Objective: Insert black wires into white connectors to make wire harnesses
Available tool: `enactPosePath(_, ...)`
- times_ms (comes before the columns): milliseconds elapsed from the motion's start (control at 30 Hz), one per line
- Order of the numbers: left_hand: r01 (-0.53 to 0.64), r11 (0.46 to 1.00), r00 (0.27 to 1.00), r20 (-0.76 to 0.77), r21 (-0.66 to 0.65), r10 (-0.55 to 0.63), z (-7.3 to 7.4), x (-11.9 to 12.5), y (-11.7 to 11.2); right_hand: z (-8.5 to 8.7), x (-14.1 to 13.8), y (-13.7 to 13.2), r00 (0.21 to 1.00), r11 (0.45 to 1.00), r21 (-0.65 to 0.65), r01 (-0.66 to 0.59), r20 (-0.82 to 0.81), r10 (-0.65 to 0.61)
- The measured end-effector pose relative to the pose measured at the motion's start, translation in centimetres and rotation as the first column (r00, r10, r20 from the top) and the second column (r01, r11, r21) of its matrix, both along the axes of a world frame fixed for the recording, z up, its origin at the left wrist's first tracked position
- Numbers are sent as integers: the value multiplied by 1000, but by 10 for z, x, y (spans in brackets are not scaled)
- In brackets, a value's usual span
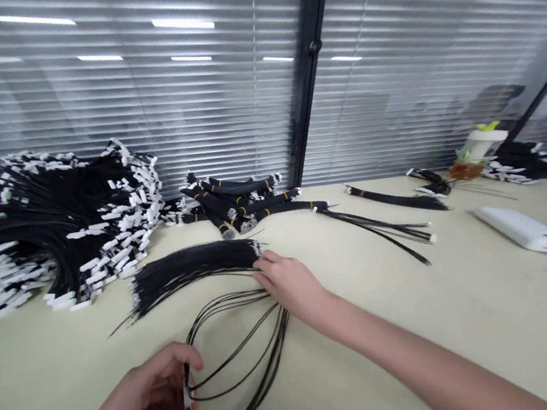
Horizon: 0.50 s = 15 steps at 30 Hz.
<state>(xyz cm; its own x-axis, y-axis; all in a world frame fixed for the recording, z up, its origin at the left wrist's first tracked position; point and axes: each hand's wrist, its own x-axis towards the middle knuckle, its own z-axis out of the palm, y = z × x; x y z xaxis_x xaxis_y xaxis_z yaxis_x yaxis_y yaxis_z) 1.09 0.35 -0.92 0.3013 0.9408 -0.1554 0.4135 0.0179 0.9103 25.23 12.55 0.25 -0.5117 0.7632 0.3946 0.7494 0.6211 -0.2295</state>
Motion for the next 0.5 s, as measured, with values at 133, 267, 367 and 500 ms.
enactPosePath(133, 10, 999, 1000, 9, -34, -9, 4, 2, -4, -3, 4, 6, 997, 1000, -15, 16, 71, -15)
enactPosePath(267, 41, 997, 999, 9, -68, -41, 9, 0, -7, -7, 3, 9, 999, 1000, -16, 3, 39, -2)
enactPosePath(367, 35, 996, 999, 26, -79, -33, 9, -1, -7, -4, 3, 11, 999, 1000, -16, 2, -40, -2)
enactPosePath(500, 28, 996, 997, 70, -79, -23, 7, -2, -6, 15, 8, 9, 987, 997, -76, 9, -160, -21)
